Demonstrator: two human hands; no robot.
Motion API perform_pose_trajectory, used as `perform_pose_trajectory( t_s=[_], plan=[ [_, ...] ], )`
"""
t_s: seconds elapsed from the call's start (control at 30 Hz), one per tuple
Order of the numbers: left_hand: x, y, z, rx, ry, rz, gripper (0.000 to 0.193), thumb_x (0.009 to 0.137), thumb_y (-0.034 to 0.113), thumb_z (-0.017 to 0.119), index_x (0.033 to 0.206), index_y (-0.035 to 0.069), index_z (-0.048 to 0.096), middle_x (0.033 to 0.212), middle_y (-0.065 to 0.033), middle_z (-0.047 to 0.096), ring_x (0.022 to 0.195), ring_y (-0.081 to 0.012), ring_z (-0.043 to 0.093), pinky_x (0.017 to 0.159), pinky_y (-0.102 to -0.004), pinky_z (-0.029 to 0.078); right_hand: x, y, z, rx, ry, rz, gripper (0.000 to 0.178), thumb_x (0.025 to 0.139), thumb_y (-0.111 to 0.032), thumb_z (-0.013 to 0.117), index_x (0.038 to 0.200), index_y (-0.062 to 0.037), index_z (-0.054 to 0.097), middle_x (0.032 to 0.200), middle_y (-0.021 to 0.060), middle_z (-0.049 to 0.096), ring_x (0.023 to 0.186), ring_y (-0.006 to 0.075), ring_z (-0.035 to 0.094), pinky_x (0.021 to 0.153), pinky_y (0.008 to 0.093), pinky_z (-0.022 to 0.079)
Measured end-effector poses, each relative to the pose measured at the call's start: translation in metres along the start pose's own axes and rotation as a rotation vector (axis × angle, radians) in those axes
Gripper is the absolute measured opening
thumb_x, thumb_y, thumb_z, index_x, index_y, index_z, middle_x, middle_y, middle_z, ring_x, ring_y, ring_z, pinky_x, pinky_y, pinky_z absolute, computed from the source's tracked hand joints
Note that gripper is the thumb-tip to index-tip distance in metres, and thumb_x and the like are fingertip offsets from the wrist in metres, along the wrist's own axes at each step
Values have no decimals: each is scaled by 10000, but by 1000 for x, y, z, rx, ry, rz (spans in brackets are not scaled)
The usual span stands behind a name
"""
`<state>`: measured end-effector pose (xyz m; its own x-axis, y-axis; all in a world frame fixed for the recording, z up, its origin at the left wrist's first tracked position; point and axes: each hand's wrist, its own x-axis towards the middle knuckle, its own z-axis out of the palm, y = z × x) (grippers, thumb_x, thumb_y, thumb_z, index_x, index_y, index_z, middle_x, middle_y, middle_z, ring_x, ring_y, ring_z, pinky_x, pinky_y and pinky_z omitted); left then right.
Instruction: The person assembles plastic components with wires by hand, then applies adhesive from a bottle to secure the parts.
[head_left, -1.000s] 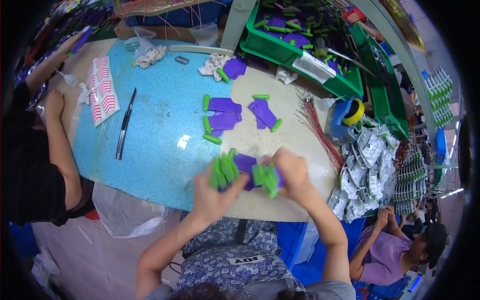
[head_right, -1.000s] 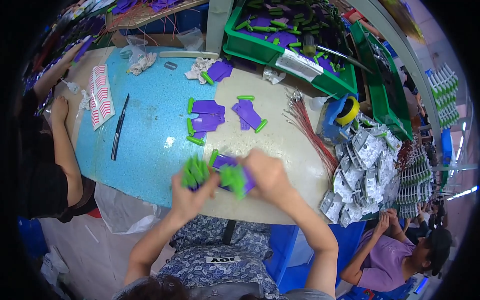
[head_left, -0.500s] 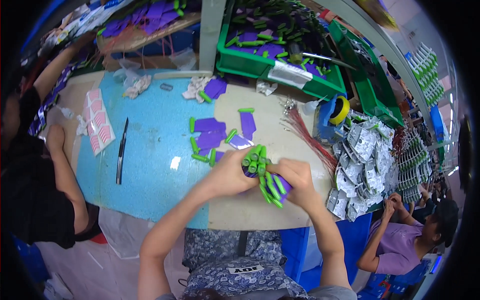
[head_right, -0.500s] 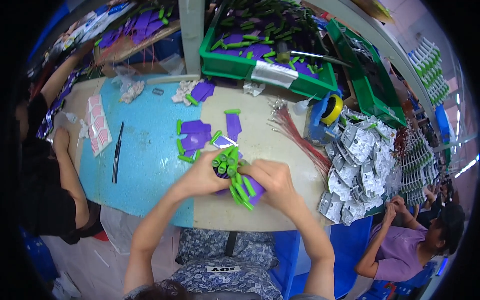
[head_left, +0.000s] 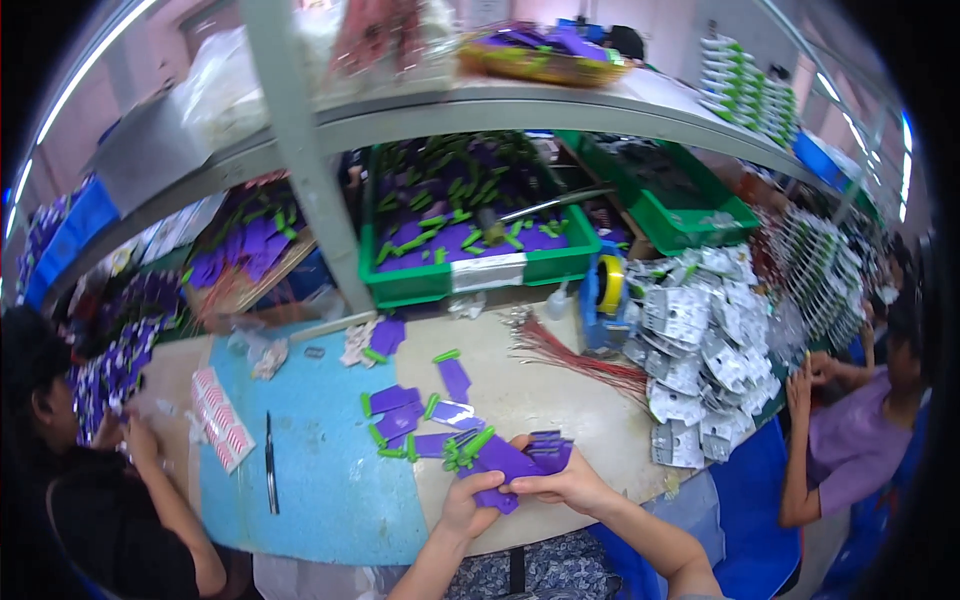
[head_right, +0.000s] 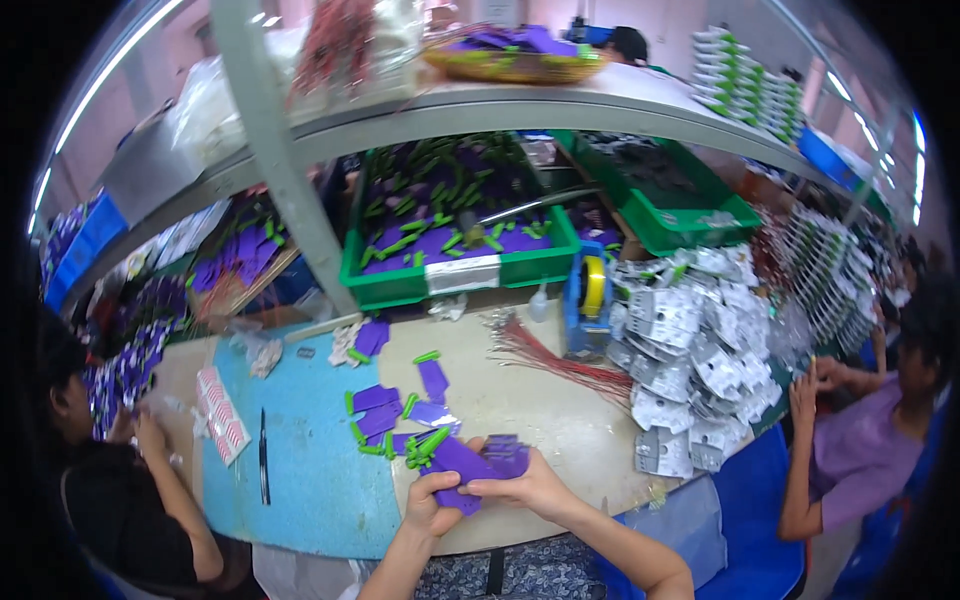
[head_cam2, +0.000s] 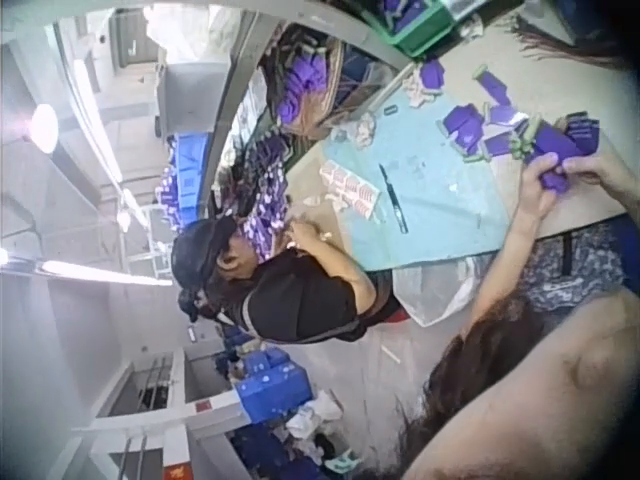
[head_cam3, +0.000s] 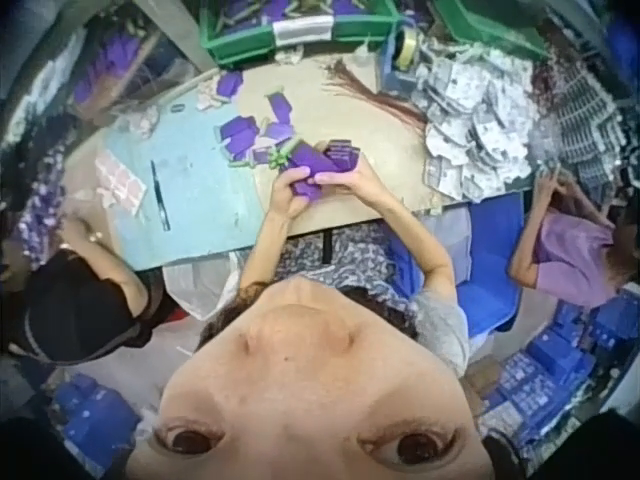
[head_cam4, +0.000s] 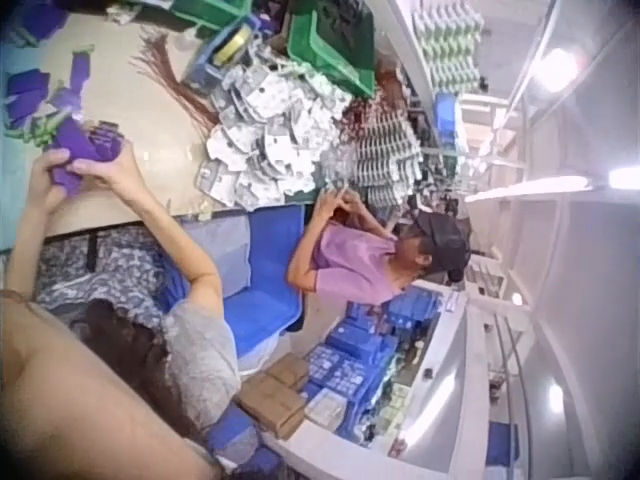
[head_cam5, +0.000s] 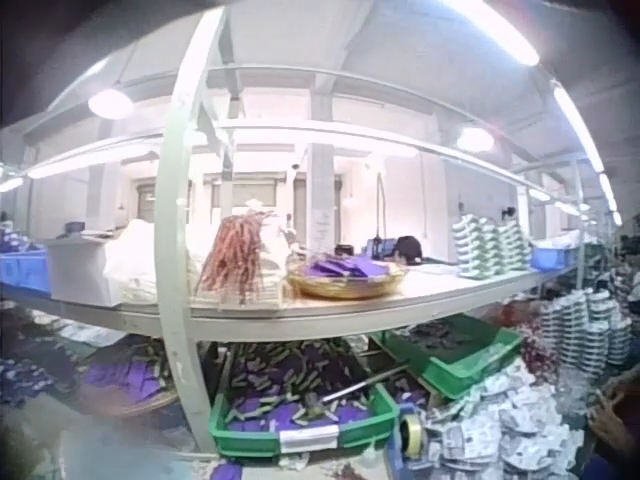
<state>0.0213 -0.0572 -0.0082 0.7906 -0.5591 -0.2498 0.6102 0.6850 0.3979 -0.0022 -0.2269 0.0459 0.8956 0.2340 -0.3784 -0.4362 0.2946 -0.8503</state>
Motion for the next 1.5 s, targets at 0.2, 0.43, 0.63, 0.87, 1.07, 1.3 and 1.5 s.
perform_pose_trajectory(
  t_s=[0.2,0.43,0.63,0.87,1.07,1.3,1.5],
  plan=[
    [-3,-8,15,81,-97,81,548,807,51,692,1321,41,503,1224,-113,592,1166,-245,565,1053,-403,441,-14,1,-15,26,-19,31,449,759,-212,875,1137,-51,694,802,-48,658,581,4,472,477,204,308],
    [-16,-14,30,277,55,109,404,891,32,664,1263,50,508,1331,-223,566,1286,-336,533,1095,-448,429,-16,3,-47,-960,198,-843,515,705,-224,898,1122,-33,664,703,70,601,558,152,587,517,299,456],
    [-23,1,3,669,72,-281,505,929,70,600,1407,30,442,1293,-179,624,1190,-316,622,992,-403,491,-16,5,-84,-1145,222,-875,380,684,-128,769,1049,-75,673,804,106,623,718,299,664,611,412,532],
    [-6,-66,38,-232,430,-208,617,972,229,582,1501,148,273,1503,-207,392,1375,-465,406,1133,-622,351,1,-2,-130,-1790,338,-550,459,662,-9,692,1114,-56,625,1037,128,556,1063,345,528,880,439,435],
    [2,-77,22,-919,257,-493,805,977,414,601,1399,-186,270,1478,-330,355,1411,-394,370,1207,-437,318,26,-49,-62,-1502,-12,-604,521,693,-107,804,1170,-34,605,1199,174,562,1133,366,542,940,462,455],
    [-59,-22,4,-102,-15,-453,559,1045,279,486,1473,-31,304,1431,-218,497,1327,-310,485,1083,-403,430,133,9,-14,-1290,29,-786,393,745,-36,749,1112,17,619,1069,197,611,972,360,617,797,420,523],
    [-15,33,5,416,315,508,444,1081,213,416,1481,68,287,1289,-174,606,1074,-205,603,946,-341,471,52,-4,49,-1195,-124,-1112,209,731,-71,781,840,-13,612,829,119,608,692,296,605,598,383,499]
  ],
)
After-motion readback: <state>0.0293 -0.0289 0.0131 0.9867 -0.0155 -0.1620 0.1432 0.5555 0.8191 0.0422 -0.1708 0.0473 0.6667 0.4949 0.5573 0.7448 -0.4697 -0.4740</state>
